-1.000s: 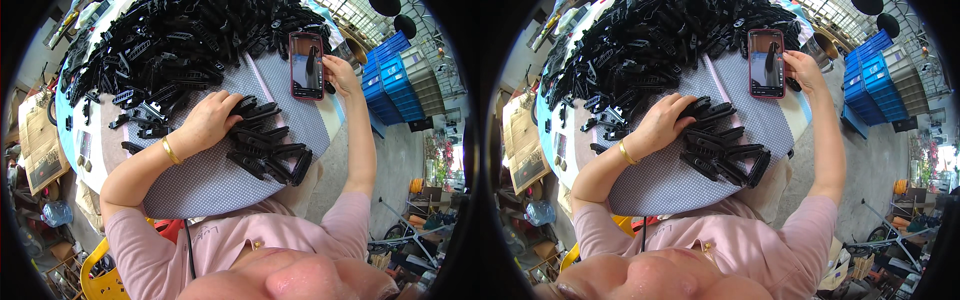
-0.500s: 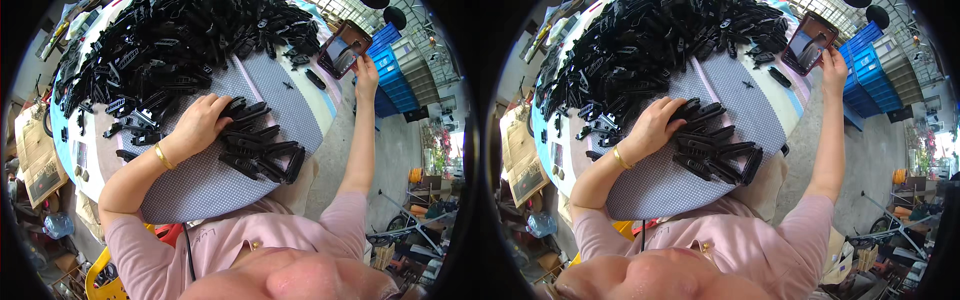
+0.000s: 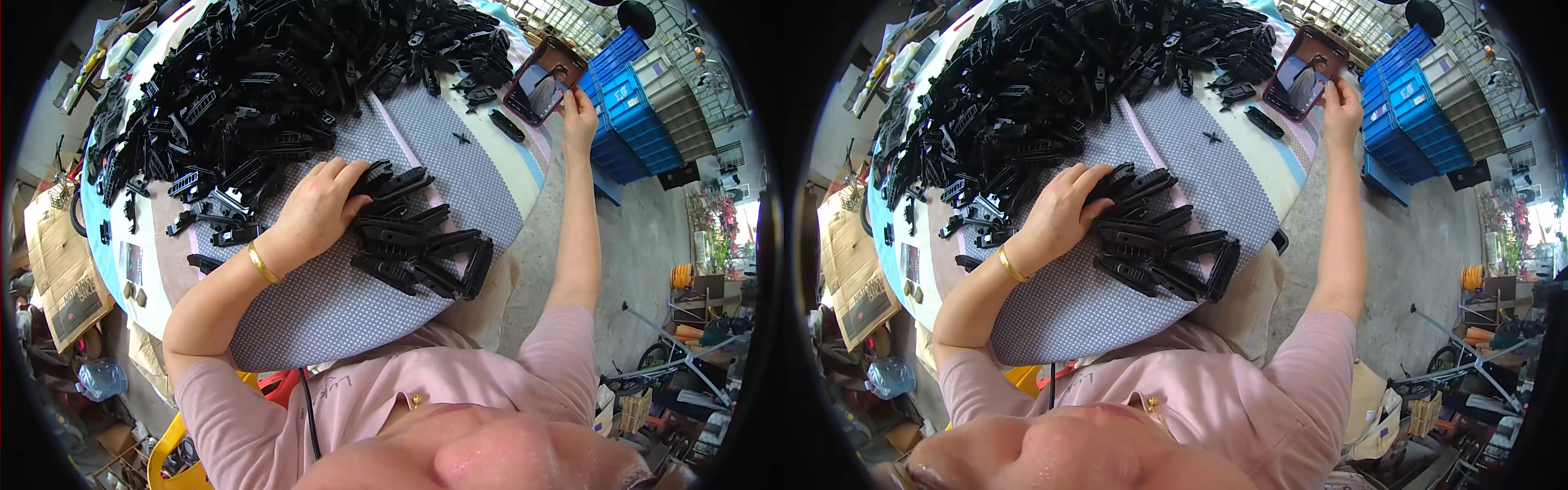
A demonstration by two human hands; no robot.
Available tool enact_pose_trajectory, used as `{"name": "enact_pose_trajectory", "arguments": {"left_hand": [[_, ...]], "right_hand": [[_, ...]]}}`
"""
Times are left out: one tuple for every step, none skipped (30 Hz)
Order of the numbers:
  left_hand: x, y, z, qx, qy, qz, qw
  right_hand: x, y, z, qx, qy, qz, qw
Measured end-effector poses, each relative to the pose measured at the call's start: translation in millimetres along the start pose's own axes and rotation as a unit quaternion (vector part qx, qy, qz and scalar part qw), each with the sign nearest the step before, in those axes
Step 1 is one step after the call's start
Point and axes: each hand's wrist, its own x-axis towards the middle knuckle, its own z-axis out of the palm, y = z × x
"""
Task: Inspecting and arranging black plastic hair clips on a work surface.
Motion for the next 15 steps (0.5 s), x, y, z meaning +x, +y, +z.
{"name": "enact_pose_trajectory", "arguments": {"left_hand": [[-0.4,0.2,-0.2,0.001,-0.001,-0.003,1.0],[-0.3,0.3,-0.6,0.001,-0.001,-0.002,1.0],[-0.2,0.5,-0.9,0.001,-0.001,0.0,1.0],[-0.2,0.7,-1.2,0.001,-0.001,0.001,1.0],[0.1,0.7,-0.8,0.001,-0.001,0.003,1.0],[0.3,0.7,-0.4,0.002,0.0,0.004,1.0],[0.8,0.7,0.0,0.004,0.002,0.005,1.0],[0.5,0.8,-0.2,0.004,0.001,0.005,1.0],[0.4,1.0,-0.8,0.006,-0.001,0.003,1.0],[0.3,1.2,-1.1,0.008,-0.003,0.001,1.0],[0.8,1.3,-1.2,0.008,-0.004,0.003,1.0],[1.3,1.6,-1.2,0.006,-0.004,0.004,1.0],[1.9,1.8,-1.1,0.004,-0.004,0.005,1.0],[1.5,1.6,-1.1,0.005,-0.004,0.004,1.0],[1.1,1.4,-1.2,0.007,-0.005,0.002,1.0]], "right_hand": [[1.1,1.3,-0.7,0.001,0.0,0.0,1.0],[2.9,2.6,-3.4,-0.14,0.031,-0.08,0.986],[4.9,4.4,-5.9,-0.277,0.061,-0.158,0.946],[7.2,8.2,-8.1,-0.277,0.062,-0.158,0.946],[8.9,11.6,-9.5,-0.282,0.066,-0.181,0.94],[11.0,14.7,-10.8,-0.287,0.069,-0.204,0.933],[13.5,17.4,-12.6,-0.288,0.071,-0.204,0.933],[14.0,18.0,-12.4,-0.288,0.068,-0.2,0.934],[14.7,18.9,-12.0,-0.288,0.066,-0.196,0.935],[17.5,24.4,-14.0,-0.289,0.066,-0.195,0.935],[20.2,28.1,-16.5,-0.238,0.052,-0.161,0.956],[22.2,31.7,-19.7,-0.187,0.038,-0.126,0.973],[22.9,35.4,-24.0,-0.188,0.039,-0.126,0.973],[20.3,32.9,-23.1,-0.104,0.002,-0.073,0.992],[18.7,29.8,-21.9,-0.019,-0.034,-0.02,0.999]]}}
